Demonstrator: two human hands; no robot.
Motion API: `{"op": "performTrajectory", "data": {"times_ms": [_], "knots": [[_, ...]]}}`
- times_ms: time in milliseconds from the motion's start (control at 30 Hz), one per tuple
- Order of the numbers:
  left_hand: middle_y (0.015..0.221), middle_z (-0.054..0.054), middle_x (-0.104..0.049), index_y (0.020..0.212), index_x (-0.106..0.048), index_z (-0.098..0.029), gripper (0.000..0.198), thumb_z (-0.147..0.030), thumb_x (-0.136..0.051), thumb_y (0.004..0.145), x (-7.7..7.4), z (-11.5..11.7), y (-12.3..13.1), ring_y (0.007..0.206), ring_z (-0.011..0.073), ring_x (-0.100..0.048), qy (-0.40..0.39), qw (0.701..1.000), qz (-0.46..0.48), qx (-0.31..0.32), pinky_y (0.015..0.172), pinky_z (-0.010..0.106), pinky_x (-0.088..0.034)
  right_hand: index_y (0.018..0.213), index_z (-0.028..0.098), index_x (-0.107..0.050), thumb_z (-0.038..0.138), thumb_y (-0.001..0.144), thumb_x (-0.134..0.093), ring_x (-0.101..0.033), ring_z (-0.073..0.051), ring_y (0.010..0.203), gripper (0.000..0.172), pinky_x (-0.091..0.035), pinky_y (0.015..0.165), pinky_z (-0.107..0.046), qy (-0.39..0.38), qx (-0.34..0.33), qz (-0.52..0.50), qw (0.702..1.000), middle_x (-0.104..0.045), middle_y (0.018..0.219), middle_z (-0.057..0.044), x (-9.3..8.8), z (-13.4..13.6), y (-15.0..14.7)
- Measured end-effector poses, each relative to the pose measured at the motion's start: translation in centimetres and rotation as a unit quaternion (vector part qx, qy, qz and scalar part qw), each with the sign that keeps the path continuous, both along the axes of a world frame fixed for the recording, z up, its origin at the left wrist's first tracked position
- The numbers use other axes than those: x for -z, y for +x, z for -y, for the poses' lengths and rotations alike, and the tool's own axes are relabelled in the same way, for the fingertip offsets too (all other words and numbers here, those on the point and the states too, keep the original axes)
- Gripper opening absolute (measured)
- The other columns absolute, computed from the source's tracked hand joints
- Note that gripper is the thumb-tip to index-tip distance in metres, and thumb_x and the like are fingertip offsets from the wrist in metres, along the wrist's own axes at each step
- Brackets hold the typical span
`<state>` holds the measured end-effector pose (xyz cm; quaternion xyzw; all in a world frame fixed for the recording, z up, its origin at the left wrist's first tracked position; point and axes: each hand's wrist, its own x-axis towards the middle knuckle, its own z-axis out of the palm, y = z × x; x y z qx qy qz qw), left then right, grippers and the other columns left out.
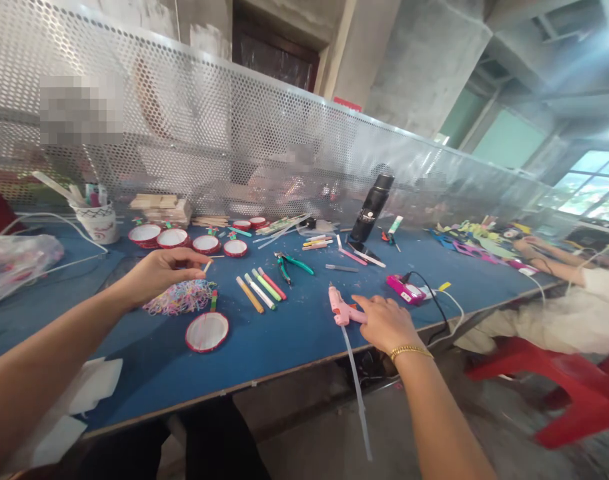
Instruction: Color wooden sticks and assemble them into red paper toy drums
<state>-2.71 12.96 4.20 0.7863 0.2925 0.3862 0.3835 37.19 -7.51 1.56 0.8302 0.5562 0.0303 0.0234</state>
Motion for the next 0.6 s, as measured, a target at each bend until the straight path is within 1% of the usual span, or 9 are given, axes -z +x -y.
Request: {"op": "performTrajectory", "data": {"times_ms": [100, 200, 300, 367, 400, 433, 467, 533, 600], "knots": [[0.067, -0.002, -0.061, 0.094, -0.078, -0.018, 0.037, -0.040, -0.083, 0.065, -0.2, 0.2, -0.1, 0.063, 0.0101, -0.052, -0.026, 1.000, 0.005, 0.000, 0.057, 0.022, -0.041, 0.134, 0.027, -0.058, 0.012, 0.074, -0.053, -0.061, -0.032, 0.104, 0.062, -0.041, 0.085, -0.041, -0.011, -0.025, -0.027, 0.999, -0.064, 0.113, -0.013, 0.9, -0.9, 0.1], [0.067, -0.002, -0.061, 0.094, -0.077, -0.018, 0.038, -0.040, -0.084, 0.063, -0.3, 0.4, -0.1, 0.062, 0.0099, -0.051, -0.060, 0.998, 0.019, 0.011, 0.057, 0.022, -0.040, 0.114, 0.020, -0.066, 0.009, 0.071, -0.051, -0.062, -0.027, 0.099, 0.047, -0.040, 0.084, -0.035, 0.005, -0.056, -0.062, 0.996, -0.066, 0.104, -0.011, 1.3, -1.5, 0.5], [0.066, -0.003, -0.060, 0.094, -0.077, -0.018, 0.039, -0.039, -0.085, 0.062, -0.2, 0.4, -0.2, 0.063, 0.0098, -0.051, -0.091, 0.995, 0.037, 0.023, 0.058, 0.023, -0.041, 0.102, 0.020, -0.063, 0.011, 0.072, -0.049, -0.062, -0.021, 0.092, 0.034, -0.042, 0.080, -0.029, 0.021, -0.088, -0.110, 0.990, -0.067, 0.100, -0.006, 1.6, -1.8, 1.3], [0.064, -0.004, -0.058, 0.093, -0.077, -0.018, 0.039, -0.039, -0.086, 0.061, -0.2, 0.4, -0.3, 0.062, 0.0094, -0.051, -0.104, 0.993, 0.044, 0.028, 0.057, 0.022, -0.040, 0.100, 0.020, -0.061, 0.018, 0.073, -0.051, -0.061, -0.019, 0.087, 0.029, -0.043, 0.077, -0.028, 0.058, -0.097, -0.182, 0.977, -0.066, 0.097, -0.004, 1.8, -1.9, 1.7], [0.063, -0.004, -0.058, 0.093, -0.077, -0.018, 0.039, -0.038, -0.086, 0.061, -0.2, 0.5, -0.3, 0.061, 0.0090, -0.050, -0.108, 0.993, 0.046, 0.028, 0.056, 0.022, -0.040, 0.099, 0.019, -0.060, 0.022, 0.073, -0.053, -0.060, -0.019, 0.085, 0.028, -0.044, 0.076, -0.029, 0.095, -0.095, -0.248, 0.959, -0.065, 0.095, -0.004, 1.8, -2.0, 1.8], [0.062, -0.005, -0.057, 0.093, -0.077, -0.018, 0.039, -0.038, -0.086, 0.061, -0.2, 0.5, -0.3, 0.060, 0.0085, -0.050, -0.111, 0.992, 0.046, 0.029, 0.056, 0.021, -0.039, 0.099, 0.019, -0.060, 0.027, 0.072, -0.056, -0.058, -0.019, 0.081, 0.028, -0.044, 0.072, -0.030, 0.139, -0.088, -0.328, 0.930, -0.063, 0.089, -0.003, 1.7, -2.1, 1.8], [0.062, -0.005, -0.057, 0.092, -0.077, -0.017, 0.038, -0.037, -0.086, 0.061, -0.2, 0.5, -0.4, 0.060, 0.0082, -0.050, -0.115, 0.992, 0.046, 0.030, 0.055, 0.021, -0.039, 0.100, 0.019, -0.060, 0.032, 0.072, -0.059, -0.055, -0.019, 0.075, 0.031, -0.044, 0.067, -0.030, 0.183, -0.080, -0.413, 0.888, -0.060, 0.083, -0.002, 1.5, -2.2, 1.6], [0.063, -0.005, -0.058, 0.093, -0.076, -0.017, 0.038, -0.036, -0.086, 0.061, -0.2, 0.7, -0.4, 0.060, 0.0082, -0.051, -0.123, 0.991, 0.044, 0.035, 0.055, 0.021, -0.039, 0.103, 0.019, -0.059, 0.041, 0.073, -0.062, -0.047, -0.016, 0.064, 0.038, -0.040, 0.058, -0.029, 0.250, -0.078, -0.559, 0.786, -0.050, 0.074, 0.000, 0.8, -2.4, 0.5], [0.064, -0.004, -0.060, 0.092, -0.076, -0.017, 0.036, -0.034, -0.085, 0.062, -0.3, 0.8, -0.4, 0.061, 0.0086, -0.052, -0.135, 0.989, 0.045, 0.044, 0.055, 0.021, -0.041, 0.107, 0.019, -0.060, 0.048, 0.080, -0.056, -0.045, -0.016, 0.065, 0.039, -0.038, 0.054, -0.029, 0.280, -0.113, -0.647, 0.700, -0.047, 0.076, -0.002, -0.3, -2.6, -1.3]]}}
